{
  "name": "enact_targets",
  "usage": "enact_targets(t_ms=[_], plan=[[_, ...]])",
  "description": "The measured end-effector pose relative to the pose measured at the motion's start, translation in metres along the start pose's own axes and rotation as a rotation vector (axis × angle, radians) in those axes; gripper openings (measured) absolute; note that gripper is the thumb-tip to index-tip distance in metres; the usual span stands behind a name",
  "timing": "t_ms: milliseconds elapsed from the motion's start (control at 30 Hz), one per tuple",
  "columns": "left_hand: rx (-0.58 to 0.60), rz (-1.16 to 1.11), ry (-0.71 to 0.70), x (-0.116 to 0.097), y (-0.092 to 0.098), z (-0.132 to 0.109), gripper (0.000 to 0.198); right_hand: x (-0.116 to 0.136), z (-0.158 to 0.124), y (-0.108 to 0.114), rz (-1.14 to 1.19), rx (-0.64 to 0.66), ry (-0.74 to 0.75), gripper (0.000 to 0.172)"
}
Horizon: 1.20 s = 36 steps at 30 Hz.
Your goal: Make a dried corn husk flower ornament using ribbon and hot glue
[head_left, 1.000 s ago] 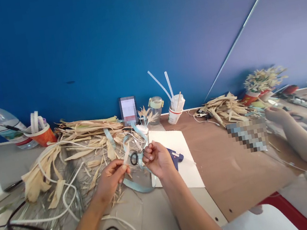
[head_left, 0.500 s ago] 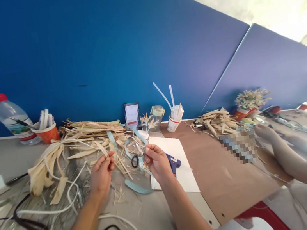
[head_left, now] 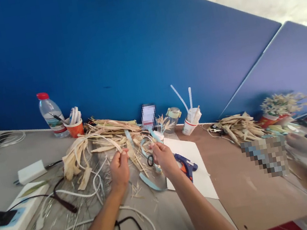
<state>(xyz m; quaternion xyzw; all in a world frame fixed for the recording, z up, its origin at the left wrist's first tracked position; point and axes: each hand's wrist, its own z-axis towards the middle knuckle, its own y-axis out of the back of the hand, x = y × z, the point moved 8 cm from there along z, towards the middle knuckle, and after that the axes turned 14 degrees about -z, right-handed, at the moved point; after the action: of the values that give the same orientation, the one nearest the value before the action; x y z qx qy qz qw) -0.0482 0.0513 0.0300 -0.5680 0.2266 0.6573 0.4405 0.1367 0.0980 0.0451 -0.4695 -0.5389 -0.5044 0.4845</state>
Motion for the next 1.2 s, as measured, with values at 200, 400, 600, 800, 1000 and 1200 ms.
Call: enact_targets(t_ms=[200, 400, 600, 800, 1000, 1200], plan=[[0.031, -0.117, 0.010, 0.001, -0.003, -0.006, 0.018, 0.015, 0.034, -0.026, -0.233, 0.080, 0.176, 0.017], [0.143, -0.142, -0.075, -0.019, -0.015, -0.022, 0.021, 0.034, 0.066, -0.109, -0.199, 0.503, 0.266, 0.017], [0.338, -0.089, -0.182, -0.025, -0.032, -0.046, 0.021, 0.047, 0.036, -0.211, -0.381, 1.046, 0.642, 0.012], [0.259, -0.008, -0.179, -0.018, -0.021, -0.040, 0.023, 0.029, -0.008, -0.254, -0.726, 1.198, 1.155, 0.023], [0.273, 0.002, -0.185, -0.015, -0.022, -0.039, 0.020, 0.007, -0.007, -0.249, -1.002, 1.203, 1.207, 0.033], [0.239, -0.040, -0.113, -0.012, -0.022, -0.040, 0.023, 0.036, 0.019, -0.236, -0.503, 0.951, 0.843, 0.012]])
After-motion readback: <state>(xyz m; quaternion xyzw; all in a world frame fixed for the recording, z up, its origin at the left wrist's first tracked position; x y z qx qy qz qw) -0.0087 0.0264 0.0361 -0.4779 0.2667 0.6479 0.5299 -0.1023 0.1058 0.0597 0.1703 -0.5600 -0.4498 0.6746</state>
